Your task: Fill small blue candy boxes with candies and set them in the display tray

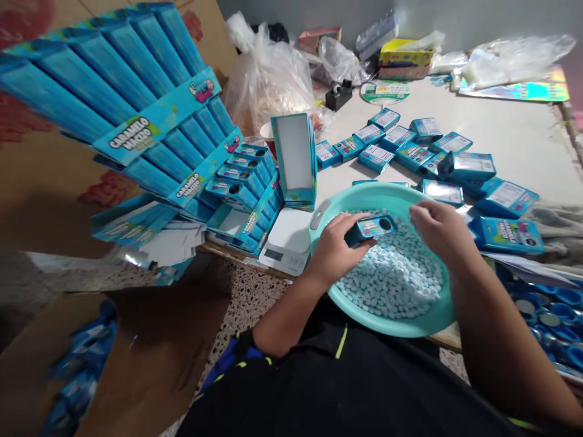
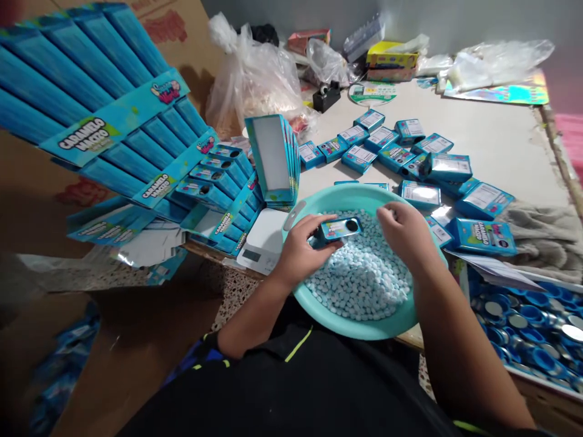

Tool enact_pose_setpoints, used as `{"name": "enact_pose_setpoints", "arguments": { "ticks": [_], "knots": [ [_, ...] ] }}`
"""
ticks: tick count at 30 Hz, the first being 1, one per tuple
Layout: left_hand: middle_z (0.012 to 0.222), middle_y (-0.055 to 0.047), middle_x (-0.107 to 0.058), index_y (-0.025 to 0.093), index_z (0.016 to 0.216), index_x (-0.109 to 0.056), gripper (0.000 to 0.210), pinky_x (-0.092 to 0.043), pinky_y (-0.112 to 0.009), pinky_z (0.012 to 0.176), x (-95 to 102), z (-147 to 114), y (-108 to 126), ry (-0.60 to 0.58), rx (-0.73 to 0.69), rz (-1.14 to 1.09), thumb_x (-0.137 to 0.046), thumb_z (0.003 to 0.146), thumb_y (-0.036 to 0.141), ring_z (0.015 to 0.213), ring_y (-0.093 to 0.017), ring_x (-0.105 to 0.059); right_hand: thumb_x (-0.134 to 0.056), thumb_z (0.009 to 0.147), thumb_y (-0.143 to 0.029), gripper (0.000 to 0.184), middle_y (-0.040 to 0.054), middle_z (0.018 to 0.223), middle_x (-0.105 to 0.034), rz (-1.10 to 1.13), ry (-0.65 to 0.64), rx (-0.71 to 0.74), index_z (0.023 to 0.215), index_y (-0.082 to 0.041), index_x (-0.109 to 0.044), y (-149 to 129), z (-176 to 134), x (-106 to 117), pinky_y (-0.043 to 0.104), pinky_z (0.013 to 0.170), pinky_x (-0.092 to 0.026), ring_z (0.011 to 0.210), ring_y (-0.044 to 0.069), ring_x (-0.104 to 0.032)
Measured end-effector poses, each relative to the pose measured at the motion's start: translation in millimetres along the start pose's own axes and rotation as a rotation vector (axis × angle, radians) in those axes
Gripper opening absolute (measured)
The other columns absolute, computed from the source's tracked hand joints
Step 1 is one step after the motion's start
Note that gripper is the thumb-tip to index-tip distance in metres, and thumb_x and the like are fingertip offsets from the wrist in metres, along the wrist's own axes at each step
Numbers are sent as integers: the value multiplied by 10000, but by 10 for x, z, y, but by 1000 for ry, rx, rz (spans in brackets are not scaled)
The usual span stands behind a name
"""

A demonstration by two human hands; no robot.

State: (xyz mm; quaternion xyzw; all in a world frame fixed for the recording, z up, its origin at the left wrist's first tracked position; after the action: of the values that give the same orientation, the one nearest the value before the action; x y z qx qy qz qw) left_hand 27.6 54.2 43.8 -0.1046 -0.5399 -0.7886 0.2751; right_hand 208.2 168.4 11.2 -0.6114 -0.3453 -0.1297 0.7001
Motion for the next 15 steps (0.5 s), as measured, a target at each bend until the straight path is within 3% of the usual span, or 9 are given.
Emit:
{"name": "enact_pose_setpoints", "arguments": {
  "ticks": [3,6,11,15],
  "knots": [
    [1127,-71,-724,212,1226,-680,485,-553,-391,996,-140,27,-78,-123,-8,-9,-860,776,194,1104,-240,-681,-515,904,-424,275,-14,595,-444,407,155,-38,703,-259,-424,21,38,116,289,443,-310,489,143,-393],
    [1134,-80,-731,202,1213,-684,484,-556,-402,995,-217,51,-47,-199,-60,6,-865,765,197,1094,-250,-687,-559,856,-462,282,-29,630,-417,750,166,-43,741,-266,-392,-100,78,-32,251,410,-281,492,124,-349],
    [1157,-99,-730,193,1231,-669,454,-571,-440,999,-335,65,-32,-294,-104,71,-830,811,252,1104,-267,-692,-547,806,-442,237,-43,639,-394,987,136,-69,767,-265,-394,-247,122,-236,255,434,-277,499,121,-325],
    [1142,-92,-729,197,1231,-658,430,-590,-442,970,-340,70,-20,-287,-136,84,-808,831,243,1086,-257,-696,-574,781,-396,223,-35,646,-419,1076,80,-84,748,-257,-401,-273,72,-279,268,488,-322,529,131,-392]
  ]
}}
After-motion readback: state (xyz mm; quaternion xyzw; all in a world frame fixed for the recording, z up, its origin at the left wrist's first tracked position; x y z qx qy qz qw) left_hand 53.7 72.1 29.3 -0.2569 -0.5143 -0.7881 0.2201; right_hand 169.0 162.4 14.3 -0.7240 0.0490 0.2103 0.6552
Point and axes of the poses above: each hand's wrist, its own z-axis towards the middle knuckle, its own x-axis out of the back of the hand, y = z × x, the point moved 10 cm from there along z, towards the middle knuckle
